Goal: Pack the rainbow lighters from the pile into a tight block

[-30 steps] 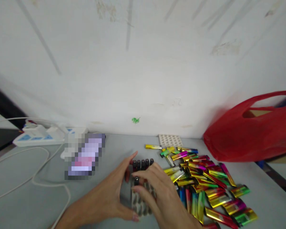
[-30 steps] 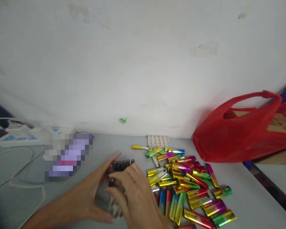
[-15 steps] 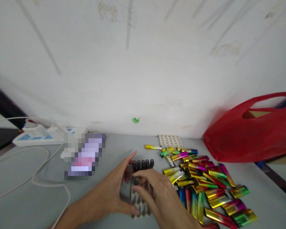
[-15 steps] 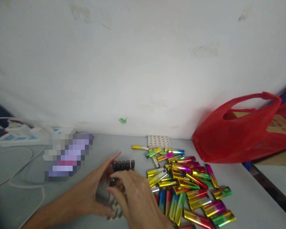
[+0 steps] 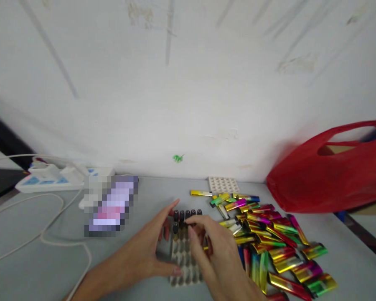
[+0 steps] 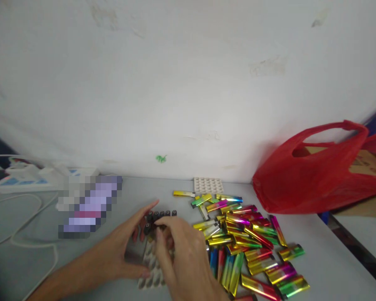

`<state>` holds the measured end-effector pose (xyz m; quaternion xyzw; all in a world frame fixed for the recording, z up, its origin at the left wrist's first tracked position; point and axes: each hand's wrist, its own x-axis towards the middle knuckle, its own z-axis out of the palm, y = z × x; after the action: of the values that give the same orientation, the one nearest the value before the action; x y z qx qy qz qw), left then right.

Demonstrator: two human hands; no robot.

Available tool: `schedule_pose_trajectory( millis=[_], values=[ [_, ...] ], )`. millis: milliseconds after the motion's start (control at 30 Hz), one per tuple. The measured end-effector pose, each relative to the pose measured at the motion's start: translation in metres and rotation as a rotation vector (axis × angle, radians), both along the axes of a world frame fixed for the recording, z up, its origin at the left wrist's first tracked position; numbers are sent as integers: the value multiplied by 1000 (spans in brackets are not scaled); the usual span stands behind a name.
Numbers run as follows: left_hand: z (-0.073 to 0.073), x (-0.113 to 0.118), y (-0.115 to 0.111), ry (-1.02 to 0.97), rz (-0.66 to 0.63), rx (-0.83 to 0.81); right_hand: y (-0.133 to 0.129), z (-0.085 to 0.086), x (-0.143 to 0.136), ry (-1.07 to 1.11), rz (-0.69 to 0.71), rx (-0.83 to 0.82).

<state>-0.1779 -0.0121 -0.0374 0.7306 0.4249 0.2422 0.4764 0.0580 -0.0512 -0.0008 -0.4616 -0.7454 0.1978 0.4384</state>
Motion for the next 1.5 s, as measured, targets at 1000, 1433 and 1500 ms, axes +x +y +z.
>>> schedule_pose_trajectory(
  millis=[1000,1433,1500],
  values=[
    [10,7,3,84,93,-75,31,-12,18,-189,-405,57],
    [8,8,3,95,108,-52,34,8,11,1089,60,-745],
    [7,7,3,94,102,-48,33,10,11,1124,108,-809]
  ],
)
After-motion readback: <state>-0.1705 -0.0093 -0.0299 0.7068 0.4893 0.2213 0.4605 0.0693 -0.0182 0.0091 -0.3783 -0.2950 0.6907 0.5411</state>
